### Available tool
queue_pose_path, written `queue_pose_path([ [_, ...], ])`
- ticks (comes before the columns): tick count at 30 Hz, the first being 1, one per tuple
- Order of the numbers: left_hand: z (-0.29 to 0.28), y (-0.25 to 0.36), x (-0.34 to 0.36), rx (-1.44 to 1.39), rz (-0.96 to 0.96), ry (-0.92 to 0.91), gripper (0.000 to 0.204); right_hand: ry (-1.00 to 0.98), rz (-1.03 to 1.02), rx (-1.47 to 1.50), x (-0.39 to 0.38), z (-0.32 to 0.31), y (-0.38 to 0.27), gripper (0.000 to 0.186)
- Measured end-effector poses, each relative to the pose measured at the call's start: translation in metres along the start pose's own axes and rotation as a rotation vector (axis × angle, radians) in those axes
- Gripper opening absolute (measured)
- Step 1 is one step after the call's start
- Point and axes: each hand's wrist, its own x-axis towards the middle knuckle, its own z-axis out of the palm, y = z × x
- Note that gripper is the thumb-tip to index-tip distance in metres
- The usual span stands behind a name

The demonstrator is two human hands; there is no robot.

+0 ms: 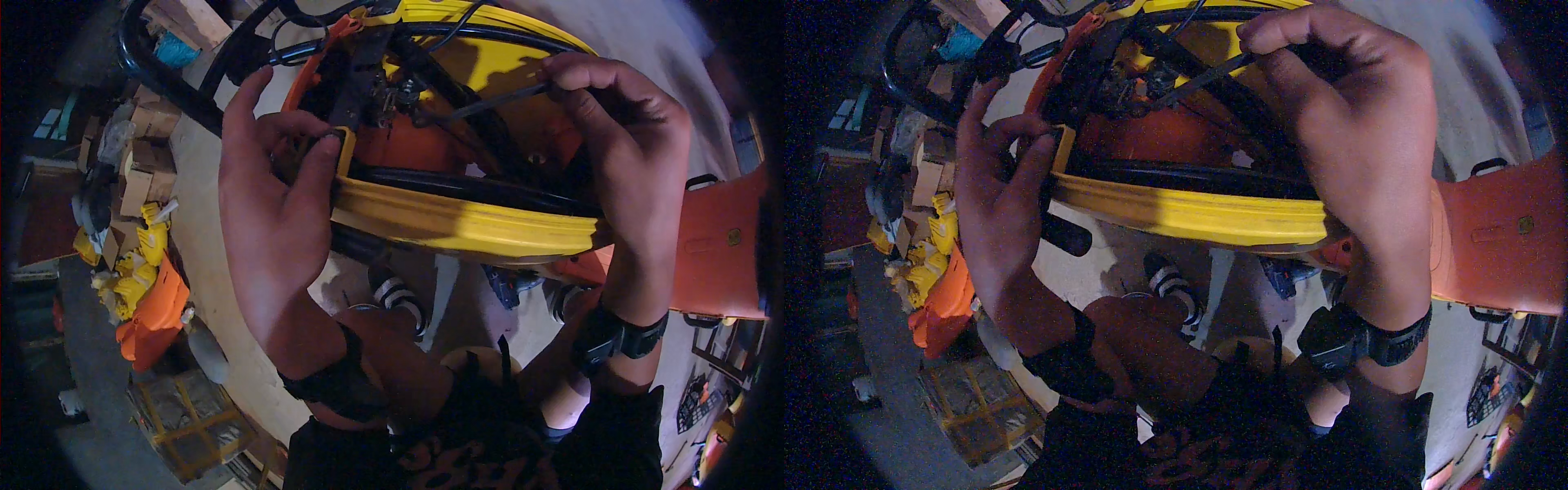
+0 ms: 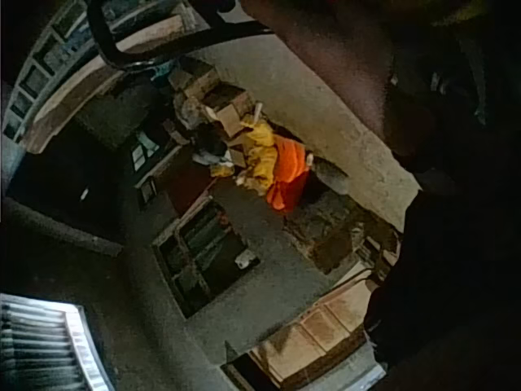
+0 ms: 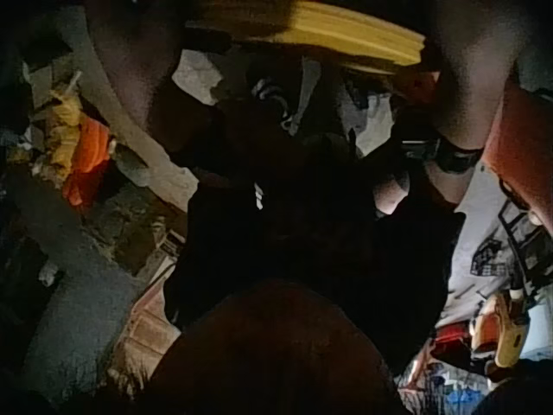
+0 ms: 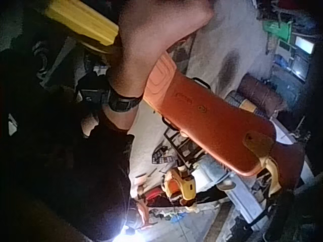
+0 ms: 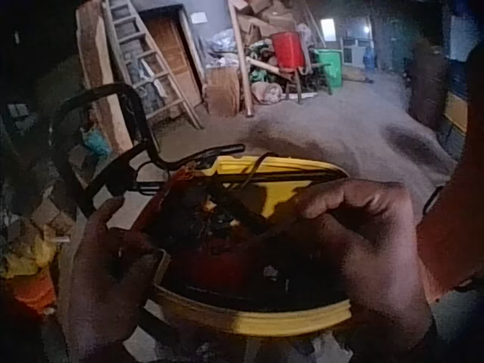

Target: Working on the mechanical components inside the seat compartment of a yellow motorcycle/scooter.

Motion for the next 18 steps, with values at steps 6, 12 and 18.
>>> queue_pose_path([
  [6, 0.002, -0.0048, -0.0003, -0.029, 0.091, 0.047, 0.057, 0.01, 0.001, 0.01, 0.0, 0.0014, -0.0006, 0.009],
  [12, 0.0038, -0.0037, 0.0013, 0.044, 0.052, 0.028, 0.055, 0.019, 0.014, 0.01, -0.0001, 0.0029, 0.0011, 0.009],
  [18, -0.0002, -0.0083, 0.0005, -0.036, 0.144, 0.051, 0.052, 0.016, 0.01, 0.013, -0.0008, 0.0008, -0.0013, 0.009],
])
